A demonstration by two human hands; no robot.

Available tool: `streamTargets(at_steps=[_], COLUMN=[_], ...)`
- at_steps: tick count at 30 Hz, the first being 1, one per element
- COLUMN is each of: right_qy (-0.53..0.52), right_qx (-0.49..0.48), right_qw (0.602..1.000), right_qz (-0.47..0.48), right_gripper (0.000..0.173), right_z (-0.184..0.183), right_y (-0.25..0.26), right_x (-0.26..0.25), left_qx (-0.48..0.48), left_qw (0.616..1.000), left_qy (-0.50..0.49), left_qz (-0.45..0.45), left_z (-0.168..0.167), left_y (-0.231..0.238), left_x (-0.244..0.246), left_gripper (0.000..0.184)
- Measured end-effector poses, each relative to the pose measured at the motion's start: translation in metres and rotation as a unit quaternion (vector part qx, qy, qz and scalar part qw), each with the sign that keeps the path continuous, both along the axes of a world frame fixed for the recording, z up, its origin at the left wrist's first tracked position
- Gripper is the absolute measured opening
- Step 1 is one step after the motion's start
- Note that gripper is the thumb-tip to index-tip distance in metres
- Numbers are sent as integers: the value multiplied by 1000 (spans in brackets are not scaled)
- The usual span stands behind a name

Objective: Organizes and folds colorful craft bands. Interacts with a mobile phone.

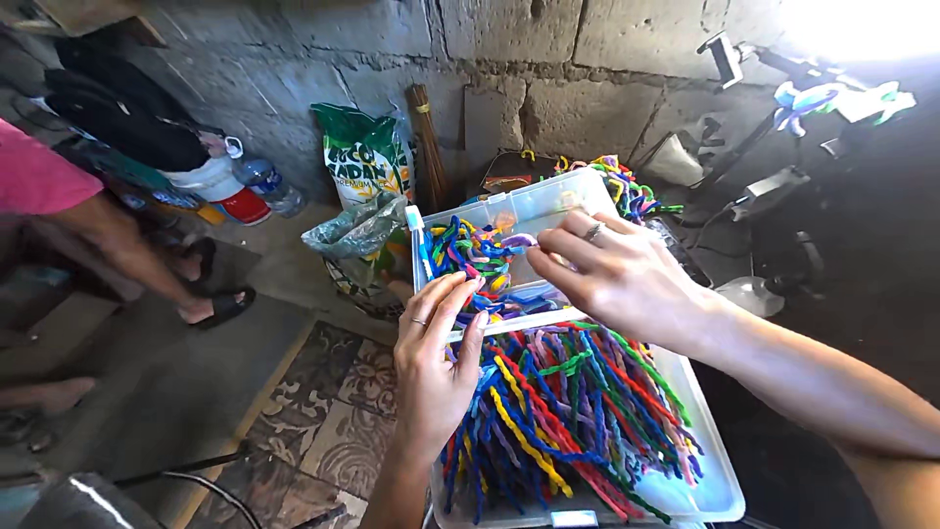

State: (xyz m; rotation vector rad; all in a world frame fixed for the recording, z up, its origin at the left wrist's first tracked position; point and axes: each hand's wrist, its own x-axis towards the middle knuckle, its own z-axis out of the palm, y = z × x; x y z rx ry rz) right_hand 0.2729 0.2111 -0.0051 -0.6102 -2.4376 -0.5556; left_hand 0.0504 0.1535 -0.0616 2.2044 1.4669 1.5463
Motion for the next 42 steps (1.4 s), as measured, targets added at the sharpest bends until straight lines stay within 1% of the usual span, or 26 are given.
streamTargets(at_steps=[3, 5, 6, 8, 10, 13, 15, 17, 19, 22, 25, 27, 32, 35, 36, 40, 42], right_qy=[151, 216, 236, 259, 278, 281, 276, 273, 260, 221, 192, 176, 151, 138, 143, 158, 164], right_qx=[-94, -144, -164, -206, -264, -368, -412, -389, -319, -193, -102, -70, -44, -49, -67, -187, -220], right_qw=[983, 963, 953, 936, 914, 879, 862, 874, 906, 954, 974, 981, 988, 989, 987, 969, 961], right_qz=[48, 80, 96, 123, 134, 116, 108, 104, 95, 64, 54, 51, 3, 4, 10, 11, 15], right_gripper=[18, 16, 14, 13, 18, 34, 34, 28, 23, 22, 20, 18, 17, 17, 17, 24, 24], right_z=[-7, -12, -15, -21, -24, -24, -27, -33, -38, -39, -42, -43, -45, -46, -46, -42, -43], right_y=[-7, -17, -22, -31, -40, -49, -51, -53, -57, -66, -73, -72, -61, -59, -58, -56, -54], right_x=[2, 0, -1, -3, -4, 0, 0, -3, -7, -10, -11, -12, -12, -15, -15, -10, -8], left_qx=[-5, -15, -14, 2, 21, 33, 37, 40, 57, 80, 84, 87, 93, 84, 88, 112, 114], left_qw=[999, 995, 991, 985, 983, 983, 983, 982, 984, 989, 990, 991, 990, 990, 990, 990, 989], left_qy=[-34, -72, -96, -136, -146, -125, -102, -87, -69, -51, -50, -43, -28, -37, -34, -15, -11], left_qz=[-27, -67, -87, -108, -111, -131, -147, -164, -152, -117, -105, -96, -103, -106, -103, -86, -91], left_z=[-2, -4, -4, -4, -3, 2, 4, 4, 2, 0, 0, -1, -4, -5, -5, -6, -7], left_y=[0, 0, -1, -3, -6, -13, -17, -19, -20, -22, -26, -27, -23, -21, -20, -19, -19], left_x=[3, 4, 5, 7, 8, 6, 7, 11, 16, 21, 24, 25, 26, 23, 22, 21, 21], left_gripper=[39, 45, 44, 33, 22, 19, 20, 19, 18, 18, 17, 16, 16, 17, 17, 17, 18])
